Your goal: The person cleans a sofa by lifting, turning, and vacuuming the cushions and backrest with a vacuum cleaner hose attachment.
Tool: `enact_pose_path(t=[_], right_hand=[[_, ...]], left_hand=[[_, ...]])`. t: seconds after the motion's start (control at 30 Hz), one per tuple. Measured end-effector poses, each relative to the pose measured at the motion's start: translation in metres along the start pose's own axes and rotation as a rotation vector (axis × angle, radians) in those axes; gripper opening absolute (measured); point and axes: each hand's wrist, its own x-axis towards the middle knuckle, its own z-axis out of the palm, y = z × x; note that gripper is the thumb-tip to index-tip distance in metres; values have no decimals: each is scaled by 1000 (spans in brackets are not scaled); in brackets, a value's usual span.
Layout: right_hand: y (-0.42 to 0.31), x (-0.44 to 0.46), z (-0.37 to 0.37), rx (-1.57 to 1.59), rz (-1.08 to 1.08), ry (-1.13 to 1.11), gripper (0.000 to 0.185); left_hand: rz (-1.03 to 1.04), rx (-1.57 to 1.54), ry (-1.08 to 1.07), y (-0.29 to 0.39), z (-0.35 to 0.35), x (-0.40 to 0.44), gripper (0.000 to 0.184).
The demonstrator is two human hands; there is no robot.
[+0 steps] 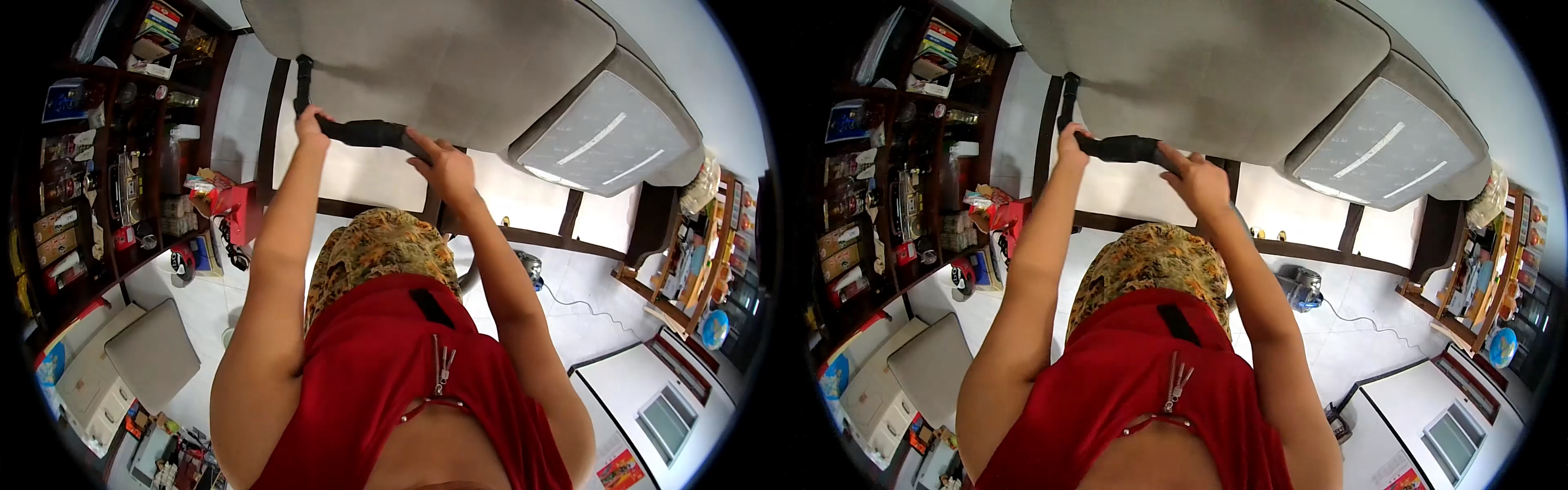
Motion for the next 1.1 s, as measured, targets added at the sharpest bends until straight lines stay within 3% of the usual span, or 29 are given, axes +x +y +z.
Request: enact_pose_path(t=[0.13,0.2,0.27,0.43,0.47,0.6,0.63,0.67,0.93,1.1], right_hand=[[33,-25,-21,-21,13,64,58],[45,-41,-41,-20,44,71,57],[52,-61,-59,31,118,104,56],[68,-114,-89,85,316,58,58],[66,-119,-94,83,261,78,58],[59,-116,-86,154,180,25,62],[55,-110,-77,152,141,8,63],[47,-100,-68,151,103,-11,65],[-19,13,7,38,-99,-133,65],[-15,28,12,-6,-25,-101,64]], left_hand=[[25,-34,133,-48,32,-42,17],[-6,-63,101,-72,45,-57,21],[-44,22,102,-91,70,-86,10],[-215,-13,76,-129,109,-136,24],[-264,-41,59,-131,108,-135,39],[-266,4,-39,-108,76,-132,35],[-223,54,27,-94,68,-130,30],[-151,88,13,-78,58,-128,10],[-1,101,-63,48,-22,-18,15],[-80,32,16,36,-11,16,14]])
